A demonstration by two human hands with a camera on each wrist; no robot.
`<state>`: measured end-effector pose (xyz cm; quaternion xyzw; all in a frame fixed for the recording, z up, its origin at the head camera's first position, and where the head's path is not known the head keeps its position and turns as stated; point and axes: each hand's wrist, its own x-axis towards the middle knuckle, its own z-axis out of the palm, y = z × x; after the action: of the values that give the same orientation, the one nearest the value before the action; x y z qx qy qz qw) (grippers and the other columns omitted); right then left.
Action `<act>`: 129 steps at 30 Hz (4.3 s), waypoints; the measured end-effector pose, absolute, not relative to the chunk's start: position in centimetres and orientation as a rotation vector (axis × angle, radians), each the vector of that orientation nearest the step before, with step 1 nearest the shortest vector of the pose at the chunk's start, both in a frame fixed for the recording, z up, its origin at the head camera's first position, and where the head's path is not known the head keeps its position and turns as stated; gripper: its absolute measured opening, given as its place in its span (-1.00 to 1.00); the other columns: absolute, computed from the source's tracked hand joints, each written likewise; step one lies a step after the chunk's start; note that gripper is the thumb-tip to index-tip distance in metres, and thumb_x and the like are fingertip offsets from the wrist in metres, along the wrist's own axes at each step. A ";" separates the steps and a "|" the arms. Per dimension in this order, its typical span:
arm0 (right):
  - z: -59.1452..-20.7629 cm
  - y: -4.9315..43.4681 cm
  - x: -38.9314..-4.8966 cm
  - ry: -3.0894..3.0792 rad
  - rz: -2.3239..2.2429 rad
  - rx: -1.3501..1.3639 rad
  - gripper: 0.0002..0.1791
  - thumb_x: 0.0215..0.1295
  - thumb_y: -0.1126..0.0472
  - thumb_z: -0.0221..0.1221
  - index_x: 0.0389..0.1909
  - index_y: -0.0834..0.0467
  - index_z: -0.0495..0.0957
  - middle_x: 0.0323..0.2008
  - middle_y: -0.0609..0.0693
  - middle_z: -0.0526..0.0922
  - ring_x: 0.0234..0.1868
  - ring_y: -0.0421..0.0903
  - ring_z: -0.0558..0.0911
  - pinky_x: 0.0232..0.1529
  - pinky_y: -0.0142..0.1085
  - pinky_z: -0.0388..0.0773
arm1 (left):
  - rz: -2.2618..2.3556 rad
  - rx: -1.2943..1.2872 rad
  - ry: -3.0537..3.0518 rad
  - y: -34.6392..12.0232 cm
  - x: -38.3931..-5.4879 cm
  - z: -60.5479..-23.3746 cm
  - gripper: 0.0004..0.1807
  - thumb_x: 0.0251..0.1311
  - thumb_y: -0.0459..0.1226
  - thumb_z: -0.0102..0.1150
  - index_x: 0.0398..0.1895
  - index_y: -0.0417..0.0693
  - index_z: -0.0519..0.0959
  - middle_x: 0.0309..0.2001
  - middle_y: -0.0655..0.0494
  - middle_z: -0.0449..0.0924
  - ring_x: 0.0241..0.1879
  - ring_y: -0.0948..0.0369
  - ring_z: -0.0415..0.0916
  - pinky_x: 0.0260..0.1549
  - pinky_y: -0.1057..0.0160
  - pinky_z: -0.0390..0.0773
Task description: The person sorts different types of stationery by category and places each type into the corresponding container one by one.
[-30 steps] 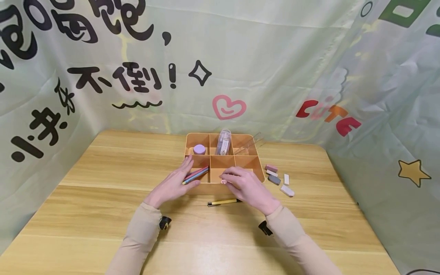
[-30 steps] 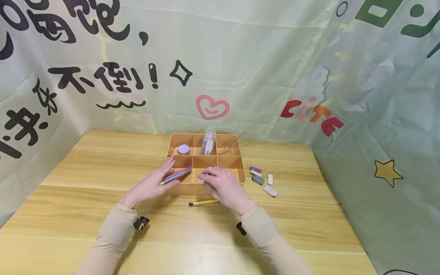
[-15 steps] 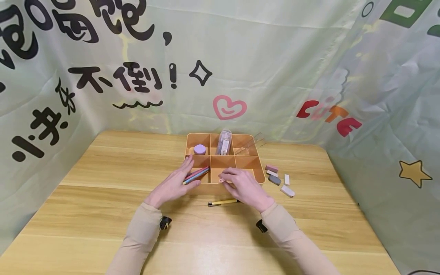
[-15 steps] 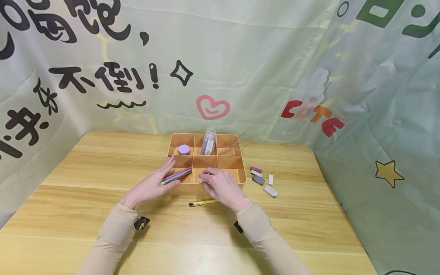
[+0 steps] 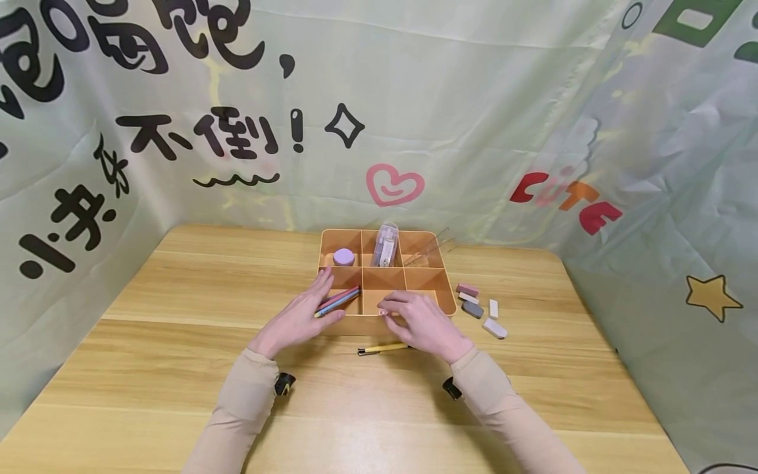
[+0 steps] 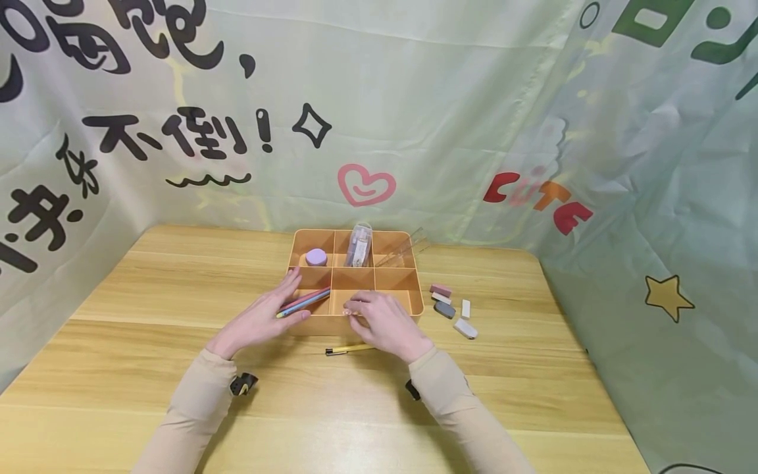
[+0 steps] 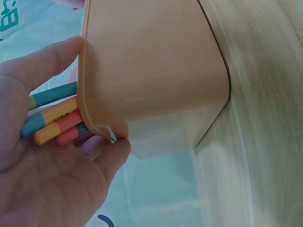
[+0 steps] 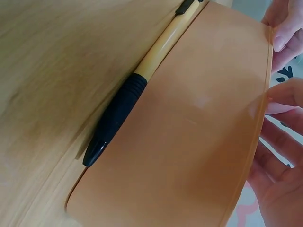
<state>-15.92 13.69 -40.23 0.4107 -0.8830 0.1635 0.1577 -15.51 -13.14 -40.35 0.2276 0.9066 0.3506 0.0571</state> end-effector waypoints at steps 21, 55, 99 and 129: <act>-40.0 14.3 -14.9 -2.523 0.498 1.117 -0.59 0.23 0.30 0.36 0.11 0.28 0.63 0.01 0.11 0.73 -0.01 0.01 0.71 0.05 -0.14 0.69 | 1.050 0.689 2.757 -13.2 -15.5 -40.3 -0.08 0.42 -0.05 0.14 0.60 -0.28 -0.10 0.65 -0.13 -0.32 0.63 -0.09 -0.24 0.55 -0.18 0.00; -42.2 16.3 -12.5 -2.781 0.577 1.194 -0.71 0.30 0.19 0.32 0.02 0.17 0.68 -0.01 0.02 0.76 0.03 -0.05 0.74 0.13 -0.15 0.66 | 1.066 0.683 2.756 -13.1 -15.5 -40.4 -0.08 0.42 -0.06 0.14 0.60 -0.27 -0.12 0.65 -0.15 -0.31 0.64 -0.08 -0.25 0.56 -0.17 -0.02; -43.2 16.5 -12.8 -2.803 0.529 1.240 -0.85 0.28 0.31 0.32 -0.15 0.14 0.75 -0.21 -0.01 0.81 -0.18 -0.11 0.77 -0.10 -0.26 0.72 | 1.055 0.680 2.749 -13.1 -15.4 -40.3 -0.09 0.43 -0.02 0.11 0.59 -0.32 -0.08 0.65 -0.12 -0.33 0.64 -0.07 -0.26 0.56 -0.15 -0.02; -43.5 15.5 -12.5 -2.800 0.319 1.298 -0.83 0.18 0.44 0.32 -0.30 0.12 0.66 -0.32 -0.08 0.66 -0.25 -0.15 0.65 -0.14 -0.33 0.67 | 1.050 0.687 2.751 -13.2 -15.5 -40.4 -0.09 0.44 -0.03 0.11 0.59 -0.31 -0.10 0.65 -0.13 -0.34 0.64 -0.09 -0.27 0.56 -0.15 -0.03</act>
<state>-12.50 15.46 -43.52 0.4184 -0.9022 0.1027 0.0195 -15.51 -13.19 -40.37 0.2269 0.9083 0.3465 0.0588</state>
